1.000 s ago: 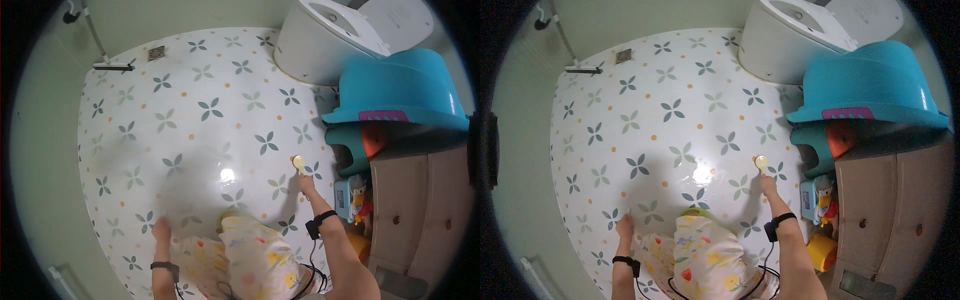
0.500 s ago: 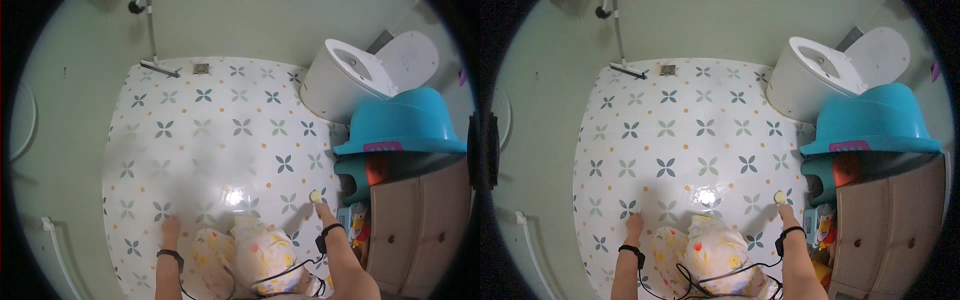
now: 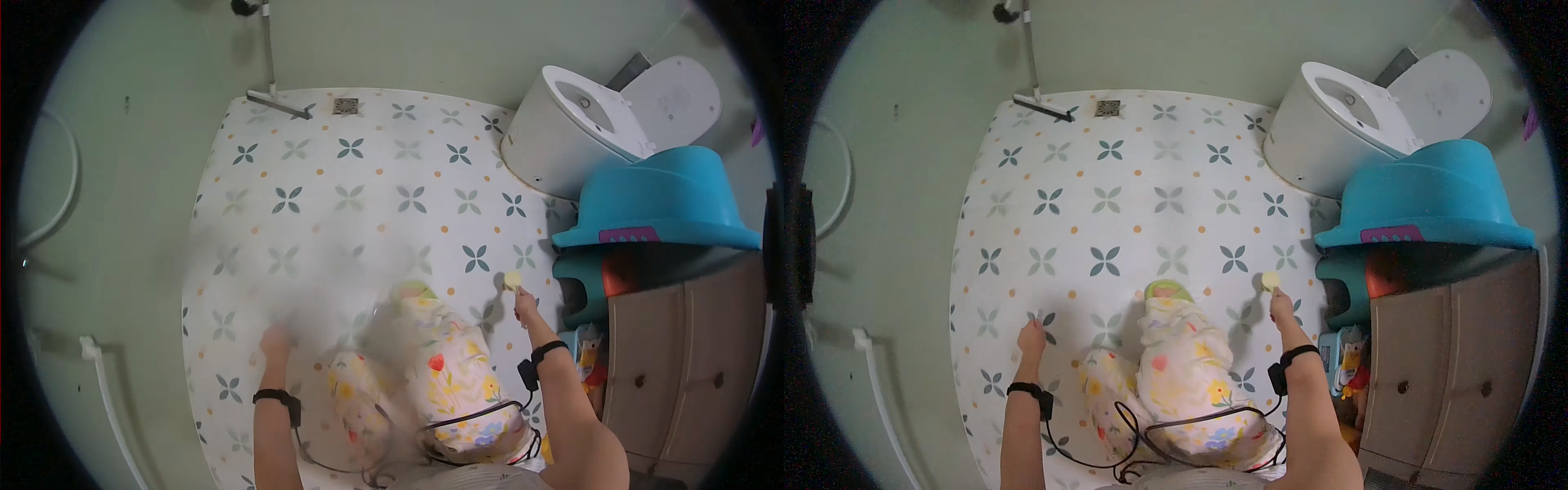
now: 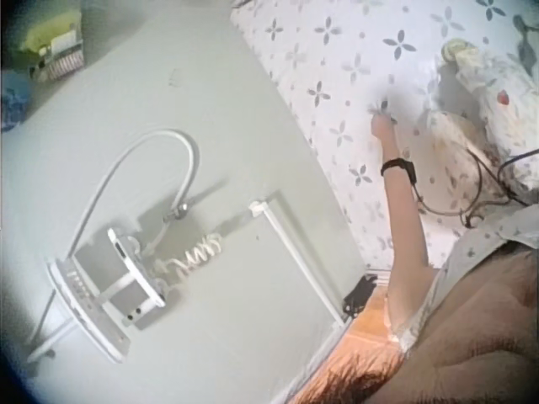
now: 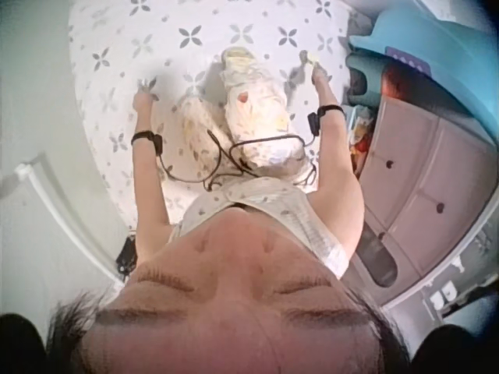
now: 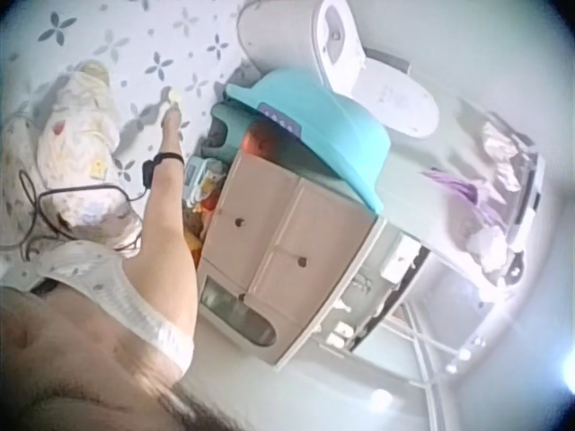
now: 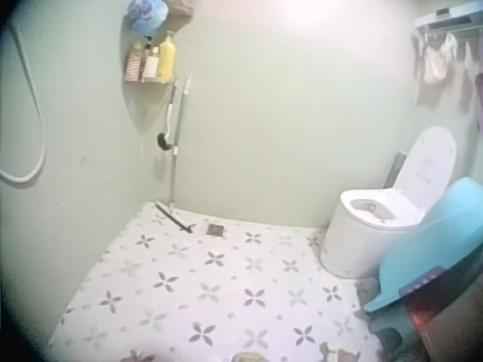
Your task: Cleaning a bathroom floor drain, scrubbing a brush, and using a squeegee to clear water.
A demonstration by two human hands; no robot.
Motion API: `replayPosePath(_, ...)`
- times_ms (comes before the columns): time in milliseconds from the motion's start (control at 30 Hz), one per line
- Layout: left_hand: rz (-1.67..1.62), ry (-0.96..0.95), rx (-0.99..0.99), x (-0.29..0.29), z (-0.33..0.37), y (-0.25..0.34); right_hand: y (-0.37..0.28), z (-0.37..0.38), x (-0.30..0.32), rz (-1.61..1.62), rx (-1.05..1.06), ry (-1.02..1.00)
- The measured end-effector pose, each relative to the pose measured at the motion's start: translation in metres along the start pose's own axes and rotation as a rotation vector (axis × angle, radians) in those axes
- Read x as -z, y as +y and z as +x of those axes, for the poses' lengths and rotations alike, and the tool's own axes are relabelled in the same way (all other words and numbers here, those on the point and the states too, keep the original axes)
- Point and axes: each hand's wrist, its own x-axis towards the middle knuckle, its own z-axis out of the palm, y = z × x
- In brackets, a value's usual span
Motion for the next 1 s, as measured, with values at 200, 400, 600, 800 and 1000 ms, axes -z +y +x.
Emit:
replayPosePath(200, 0.108, 0.086, -0.157, -0.041, 0.069, 0.075, -0.053, 0.117, -0.060, -0.362, 0.234, -0.019)
replayPosePath(400, 0.152, 0.065, -0.299, -0.037, 0.162, 0.149, -0.192, 0.070, -0.197, -0.692, 0.617, -0.382)
replayPosePath(600, -0.071, 0.201, -0.392, -0.042, 0.233, 0.236, -0.141, 0.208, -0.057, -0.120, 0.186, 0.026)
replayPosePath(800, 0.370, -0.277, -0.599, -0.085, 0.245, 0.270, -0.176, 0.101, -0.190, -0.575, 0.493, -0.406)
replayPosePath(1000, 0.243, -0.189, -0.406, -0.039, 0.274, 0.226, -0.165, 0.169, -0.115, -0.085, 0.445, -0.183)
